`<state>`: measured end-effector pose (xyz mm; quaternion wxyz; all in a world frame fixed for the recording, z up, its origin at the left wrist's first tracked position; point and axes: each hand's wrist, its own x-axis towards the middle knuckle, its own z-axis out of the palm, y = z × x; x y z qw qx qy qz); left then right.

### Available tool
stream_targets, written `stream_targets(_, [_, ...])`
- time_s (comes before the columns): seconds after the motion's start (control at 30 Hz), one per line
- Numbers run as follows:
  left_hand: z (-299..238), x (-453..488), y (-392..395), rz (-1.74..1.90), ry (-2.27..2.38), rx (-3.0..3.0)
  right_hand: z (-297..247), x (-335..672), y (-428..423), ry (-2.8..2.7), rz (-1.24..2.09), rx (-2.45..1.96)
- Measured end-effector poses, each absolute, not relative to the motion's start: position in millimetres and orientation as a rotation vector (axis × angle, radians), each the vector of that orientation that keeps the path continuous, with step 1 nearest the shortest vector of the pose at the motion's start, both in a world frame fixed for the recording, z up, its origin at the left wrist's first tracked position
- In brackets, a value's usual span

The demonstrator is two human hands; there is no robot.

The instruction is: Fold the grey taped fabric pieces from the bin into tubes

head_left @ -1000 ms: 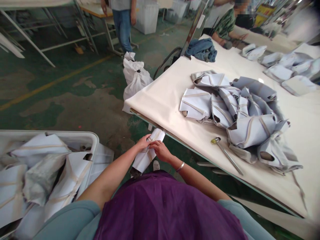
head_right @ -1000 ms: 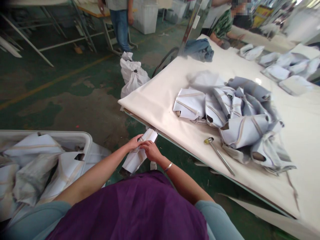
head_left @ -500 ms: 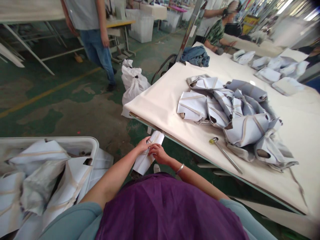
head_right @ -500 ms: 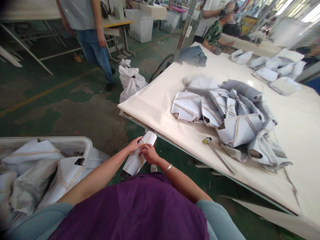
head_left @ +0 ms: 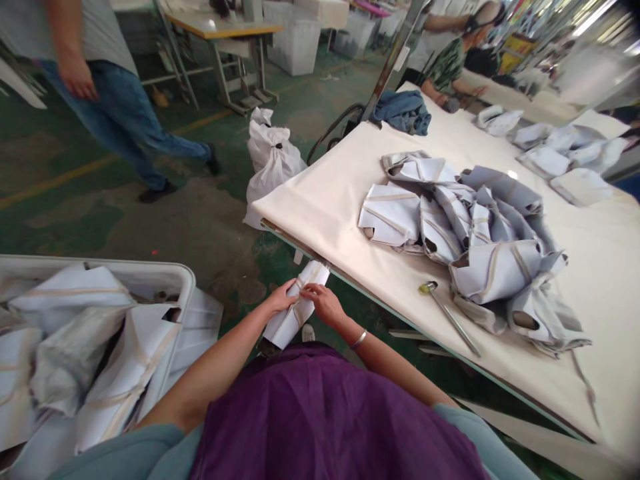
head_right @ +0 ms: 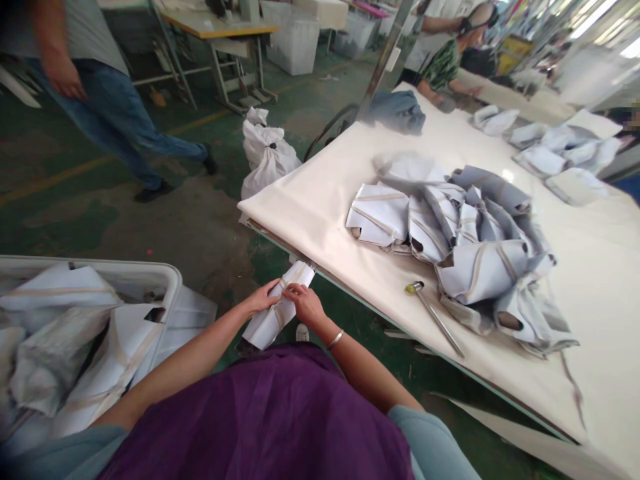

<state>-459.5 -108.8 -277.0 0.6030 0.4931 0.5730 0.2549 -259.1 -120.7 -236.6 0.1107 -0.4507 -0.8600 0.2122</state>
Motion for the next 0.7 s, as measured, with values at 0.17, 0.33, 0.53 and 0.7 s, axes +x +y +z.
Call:
stream_targets(0.17, [-262, -466, -112, 0.462, 1.326, 1.267, -229, -254, -114, -2.707, 0.539, -1.253])
stream_targets(0.33, [-247, -470, -127, 0.348, 1.357, 1.284, -222, -262, -122, -2.604, 0.506, -1.325])
stream_targets(0.53, [-243, -470, -126, 0.366, 1.298, 1.207, -222, -275, -145, -2.654, 0.631, -1.056])
stream_targets(0.7, [-245, -474, -126, 0.398, 1.158, 1.136, -233, -260, -157, -2.779, 0.542, -0.975])
